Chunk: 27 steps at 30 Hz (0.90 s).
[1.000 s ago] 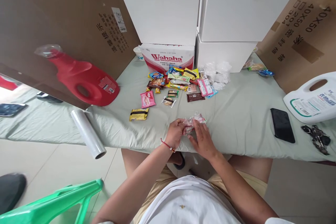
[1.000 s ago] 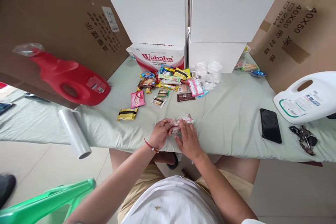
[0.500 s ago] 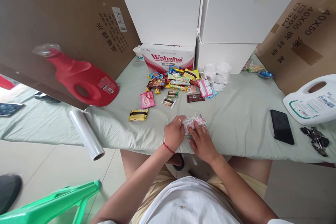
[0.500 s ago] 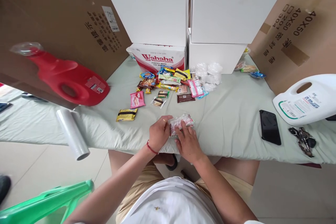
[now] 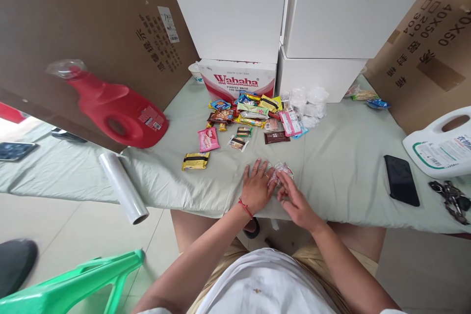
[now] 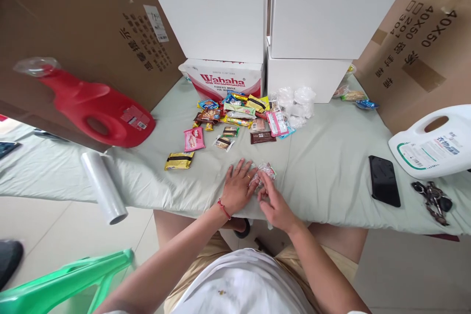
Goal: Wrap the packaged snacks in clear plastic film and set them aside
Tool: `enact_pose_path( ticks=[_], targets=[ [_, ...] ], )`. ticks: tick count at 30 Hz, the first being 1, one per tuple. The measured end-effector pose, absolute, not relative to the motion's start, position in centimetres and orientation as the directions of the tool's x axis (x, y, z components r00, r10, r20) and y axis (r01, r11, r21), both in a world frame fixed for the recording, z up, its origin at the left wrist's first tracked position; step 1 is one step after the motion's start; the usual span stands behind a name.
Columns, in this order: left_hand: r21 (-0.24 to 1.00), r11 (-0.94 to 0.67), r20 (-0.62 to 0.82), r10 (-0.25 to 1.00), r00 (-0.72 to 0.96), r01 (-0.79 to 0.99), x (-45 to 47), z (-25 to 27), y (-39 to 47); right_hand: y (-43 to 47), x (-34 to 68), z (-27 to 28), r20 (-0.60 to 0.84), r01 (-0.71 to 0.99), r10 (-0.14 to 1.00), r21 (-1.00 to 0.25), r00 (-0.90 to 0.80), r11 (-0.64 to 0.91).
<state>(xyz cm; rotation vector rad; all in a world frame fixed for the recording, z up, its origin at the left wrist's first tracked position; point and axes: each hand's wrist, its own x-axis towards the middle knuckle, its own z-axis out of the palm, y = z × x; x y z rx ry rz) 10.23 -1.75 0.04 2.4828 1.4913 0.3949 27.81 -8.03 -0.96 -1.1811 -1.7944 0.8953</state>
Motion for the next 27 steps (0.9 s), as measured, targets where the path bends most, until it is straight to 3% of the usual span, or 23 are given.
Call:
enact_pose_path(
  ticks=[2, 4, 6, 9, 12, 17, 24, 27],
  targets=[
    [0.268, -0.478, 0.159, 0.878, 0.451, 0.837, 10.3, 0.1, -2.0, -7.1, 28.7, 0.3, 0.263, 0.366, 0.95, -0.878, -0.17, 0.308],
    [0.245, -0.489, 0.174, 0.872, 0.458, 0.837, 10.4, 0.0, -2.0, -5.6, 29.3, 1.5, 0.352, 0.486, 0.922, -0.784, -0.163, 0.386],
    [0.235, -0.505, 0.159, 0.863, 0.48, 0.831, 10.4, -0.2, -2.0, -4.1, 29.6, 2.1, 0.39, 0.614, 0.866, -0.612, -0.314, 0.498],
    [0.222, -0.528, 0.134, 0.849, 0.511, 0.819, 10.2, -0.5, -1.9, -3.0, 29.6, 1.4, 0.296, 0.683, 0.768, -0.351, -0.568, 0.64],
    [0.237, -0.526, 0.147, 0.85, 0.505, 0.817, 10.1, -0.6, -2.0, -3.6, 29.9, -0.1, 0.259, 0.705, 0.732, -0.203, -0.631, 0.679],
    [0.23, -0.486, 0.096, 0.874, 0.477, 0.843, 10.2, 0.1, -1.9, -5.2, 30.7, -0.7, 0.268, 0.74, 0.758, -0.187, -0.594, 0.646],
    [0.166, -0.564, 0.011, 0.821, 0.57, 0.809, 10.9, 1.3, -1.0, -4.0, 30.1, 3.0, 0.312, 0.706, 0.806, -0.389, -0.503, 0.592],
    [0.207, -0.577, 0.042, 0.812, 0.582, 0.79, 11.0, 0.8, -1.1, -3.6, 29.6, 3.1, 0.268, 0.754, 0.81, -0.3, -0.521, 0.584]
  ],
)
